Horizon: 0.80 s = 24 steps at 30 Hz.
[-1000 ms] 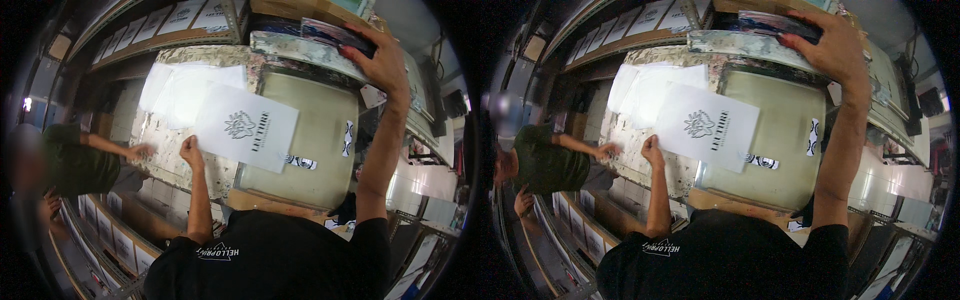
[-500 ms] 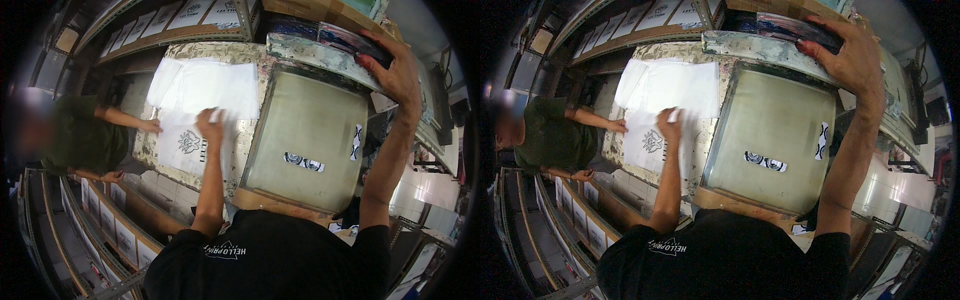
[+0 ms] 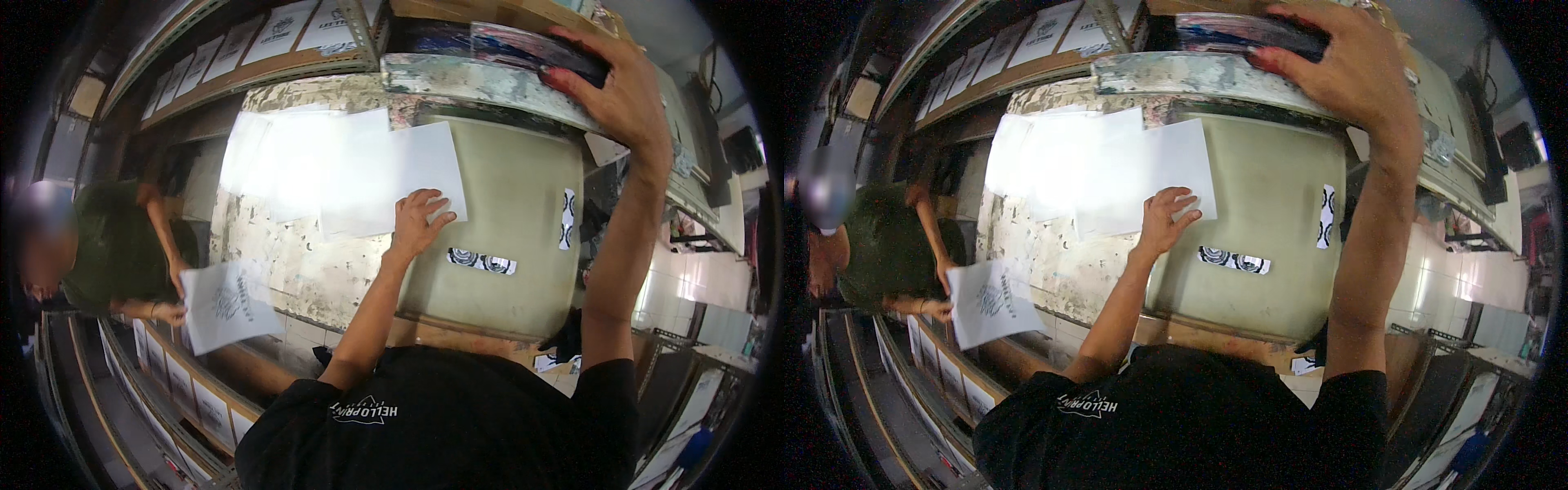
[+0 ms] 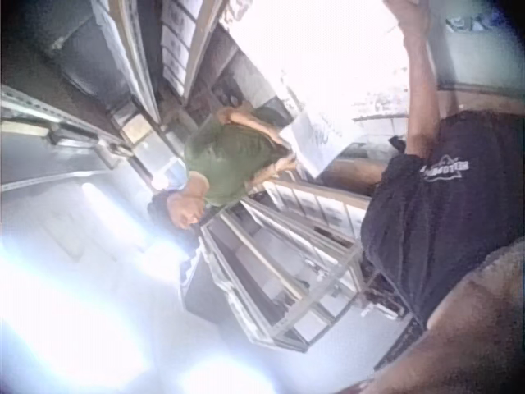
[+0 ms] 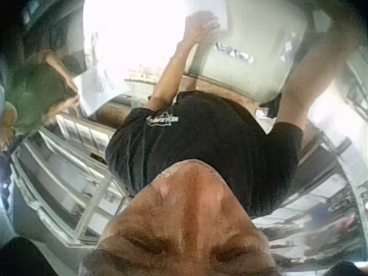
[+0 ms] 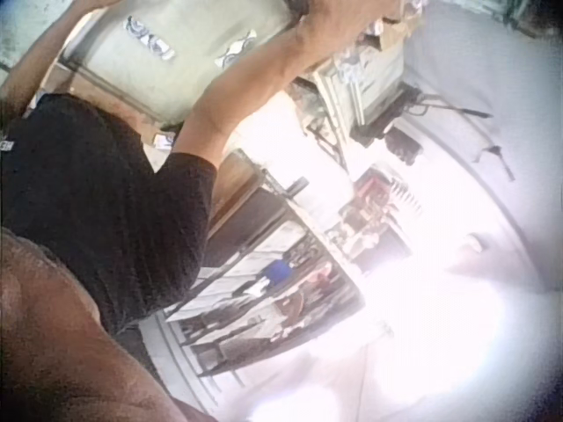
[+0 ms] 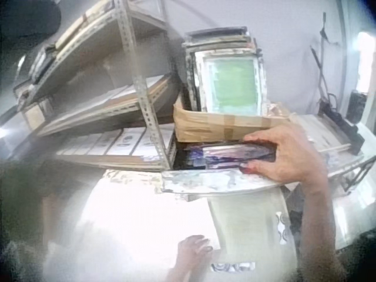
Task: The person performs screen printing on white paper sheets using a squeegee and a screen frame. They repeatedly place a sheet under the screen, pull the squeegee across the mesh to transfer ink, lift the screen, and remove the printed sheet. A second person assists by stacking the finished prints.
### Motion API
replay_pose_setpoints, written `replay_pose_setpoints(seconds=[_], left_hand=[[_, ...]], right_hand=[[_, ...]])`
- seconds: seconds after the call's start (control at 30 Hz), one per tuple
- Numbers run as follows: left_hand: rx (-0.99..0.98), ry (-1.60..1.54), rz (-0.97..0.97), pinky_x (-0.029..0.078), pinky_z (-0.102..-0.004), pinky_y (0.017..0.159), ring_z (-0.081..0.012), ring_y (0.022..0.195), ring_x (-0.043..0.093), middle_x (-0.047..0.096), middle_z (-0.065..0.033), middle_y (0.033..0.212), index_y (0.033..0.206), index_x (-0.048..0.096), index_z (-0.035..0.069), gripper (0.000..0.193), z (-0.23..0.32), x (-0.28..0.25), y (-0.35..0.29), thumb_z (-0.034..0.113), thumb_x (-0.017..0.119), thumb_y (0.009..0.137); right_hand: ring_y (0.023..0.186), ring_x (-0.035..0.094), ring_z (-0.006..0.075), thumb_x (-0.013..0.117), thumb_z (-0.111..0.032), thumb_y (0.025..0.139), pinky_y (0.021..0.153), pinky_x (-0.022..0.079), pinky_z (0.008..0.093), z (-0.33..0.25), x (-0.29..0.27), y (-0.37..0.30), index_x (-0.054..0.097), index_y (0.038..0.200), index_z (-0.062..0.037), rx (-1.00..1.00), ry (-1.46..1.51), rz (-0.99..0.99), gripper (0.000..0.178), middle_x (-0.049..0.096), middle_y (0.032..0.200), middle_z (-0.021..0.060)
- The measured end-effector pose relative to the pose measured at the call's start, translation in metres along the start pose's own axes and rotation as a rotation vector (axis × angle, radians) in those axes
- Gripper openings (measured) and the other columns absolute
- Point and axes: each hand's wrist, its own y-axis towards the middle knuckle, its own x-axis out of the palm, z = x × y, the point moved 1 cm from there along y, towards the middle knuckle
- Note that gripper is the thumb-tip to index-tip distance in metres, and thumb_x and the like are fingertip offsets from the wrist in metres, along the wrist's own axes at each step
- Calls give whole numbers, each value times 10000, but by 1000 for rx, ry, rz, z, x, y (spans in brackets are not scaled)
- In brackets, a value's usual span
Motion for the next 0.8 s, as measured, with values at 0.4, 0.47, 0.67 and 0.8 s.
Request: replay_pose_setpoints(seconds=[0.4,0.47,0.67,0.8], left_hand=[[469,193,-288,41,-659,1179,-364,1503,167,318,-37,1601,1399,554,251,435,76,136,29,380,501,987],[450,224,-344,40,-659,1181,-362,1509,140,289,-44,1612,1420,531,258,449,87,142,25,374,502,988],[475,197,-409,84,-658,1174,-369,1508,139,275,-66,1617,1433,519,240,463,106,142,1,389,495,995],[477,164,-414,113,-655,1162,-379,1501,161,293,-87,1607,1423,528,203,469,111,137,-12,394,498,997]], right_hand=[[983,665,309,797,-432,738,898,486,385,-12,-9,4,745,1087,-58,39,27,-37,514,733,1022,169],[997,660,315,802,-442,731,907,481,391,-11,-10,4,741,1096,-56,61,46,-57,535,731,1029,172],[985,656,312,803,-449,723,911,476,389,-6,-8,4,737,1109,-49,53,47,-73,560,733,1028,172],[982,649,306,804,-449,721,918,469,386,-8,-9,5,740,1114,-57,103,48,-122,558,735,1034,166]])
